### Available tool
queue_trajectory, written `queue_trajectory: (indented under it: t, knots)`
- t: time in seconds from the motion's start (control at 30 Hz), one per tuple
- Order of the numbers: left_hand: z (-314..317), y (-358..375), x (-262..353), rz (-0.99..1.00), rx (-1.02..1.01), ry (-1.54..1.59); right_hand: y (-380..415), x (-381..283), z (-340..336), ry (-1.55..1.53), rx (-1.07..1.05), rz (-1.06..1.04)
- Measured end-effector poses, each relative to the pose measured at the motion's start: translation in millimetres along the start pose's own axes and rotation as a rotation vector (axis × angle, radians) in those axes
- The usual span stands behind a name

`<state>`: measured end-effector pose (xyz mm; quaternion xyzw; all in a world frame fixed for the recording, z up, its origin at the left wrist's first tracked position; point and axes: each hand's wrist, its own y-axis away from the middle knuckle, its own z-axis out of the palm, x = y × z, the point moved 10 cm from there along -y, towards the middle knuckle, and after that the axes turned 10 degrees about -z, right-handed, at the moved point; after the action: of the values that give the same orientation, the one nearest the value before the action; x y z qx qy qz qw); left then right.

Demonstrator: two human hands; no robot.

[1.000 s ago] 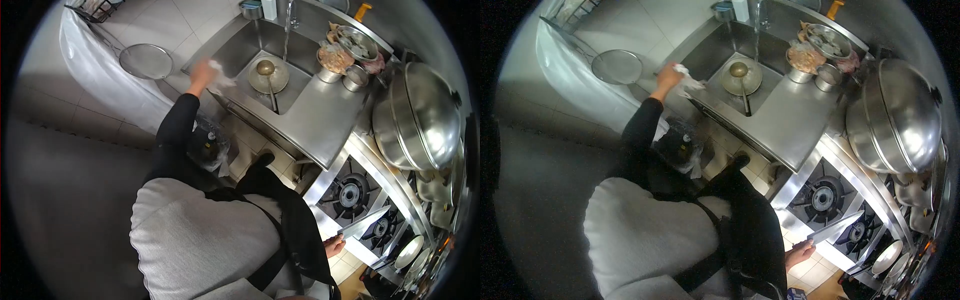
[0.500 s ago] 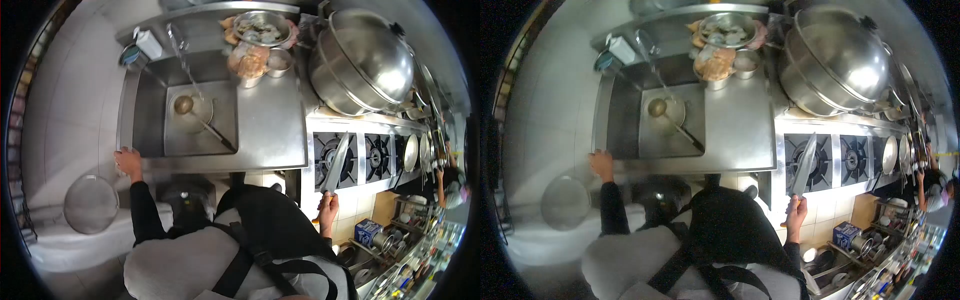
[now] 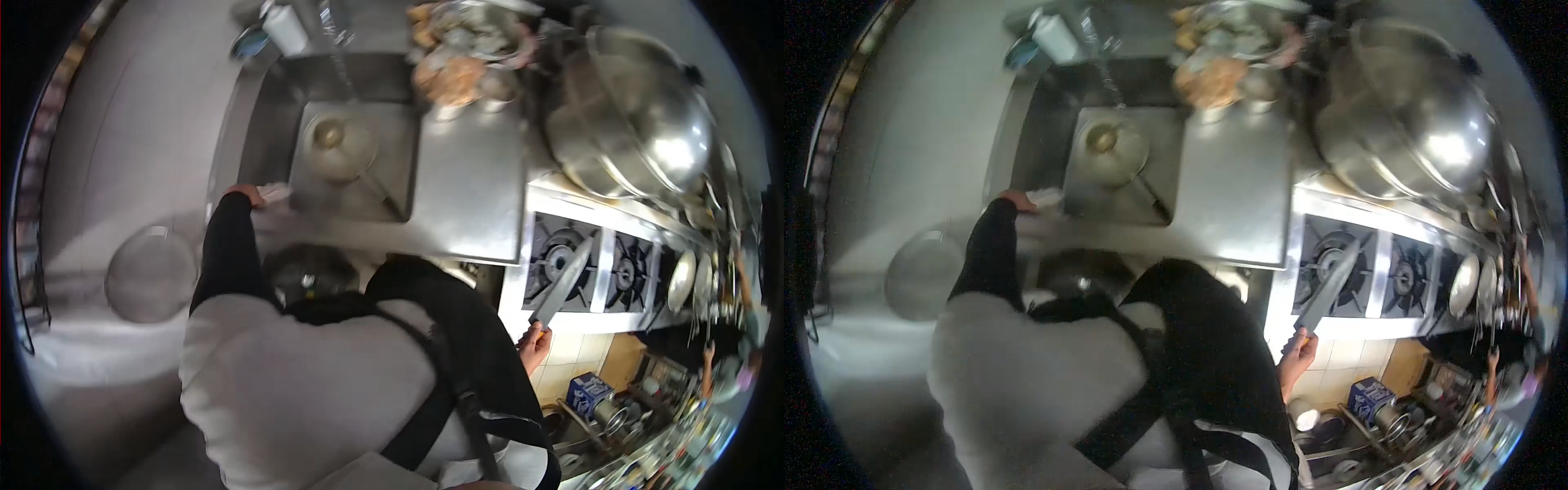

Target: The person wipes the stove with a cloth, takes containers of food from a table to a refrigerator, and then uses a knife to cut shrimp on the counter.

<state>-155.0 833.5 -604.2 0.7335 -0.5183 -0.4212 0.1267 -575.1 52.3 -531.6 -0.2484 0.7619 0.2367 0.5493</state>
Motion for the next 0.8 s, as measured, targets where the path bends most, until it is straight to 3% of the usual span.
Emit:
queue_trajectory:
  t: [0.03,0.1,0.17,0.2,0.23,0.3,0.47,0.53,0.57,0.63,0.67,0.73,0.8]
  knots:
    - [37,-15,-18,0.050,0.177,0.064,4,7,-3,-0.023,0.008,0.042]
    - [54,-34,-23,0.204,0.331,-0.044,-6,16,-8,-0.005,-0.028,0.020]
    - [68,-58,-56,0.008,0.441,0.236,-5,3,-1,0.076,-0.058,0.003]
    - [78,-72,-65,0.043,0.543,0.240,-6,-8,7,0.036,-0.097,-0.005]
    - [30,6,-65,-0.056,0.584,0.483,-13,-7,11,0.045,-0.114,-0.020]
    - [-1,34,-70,-0.094,0.592,0.663,-24,-7,16,0.061,-0.138,-0.029]
    - [21,-5,-72,-0.075,0.473,0.664,-43,-37,49,0.045,-0.216,-0.068]
    - [3,-4,-32,0.147,0.473,0.597,-46,-47,55,0.073,-0.236,-0.100]
    - [12,-29,-18,0.158,0.463,0.597,-47,-45,57,0.062,-0.243,-0.074]
    - [21,-67,29,0.413,0.399,0.742,-43,-50,60,0.108,-0.280,-0.036]
    - [28,-71,48,0.323,0.117,0.710,-42,-46,55,0.150,-0.257,-0.065]
    - [56,-84,67,0.158,0.067,0.531,-33,-64,59,0.341,-0.246,-0.043]
    - [107,-143,107,0.320,0.039,0.451,-36,-67,63,0.431,-0.216,0.036]
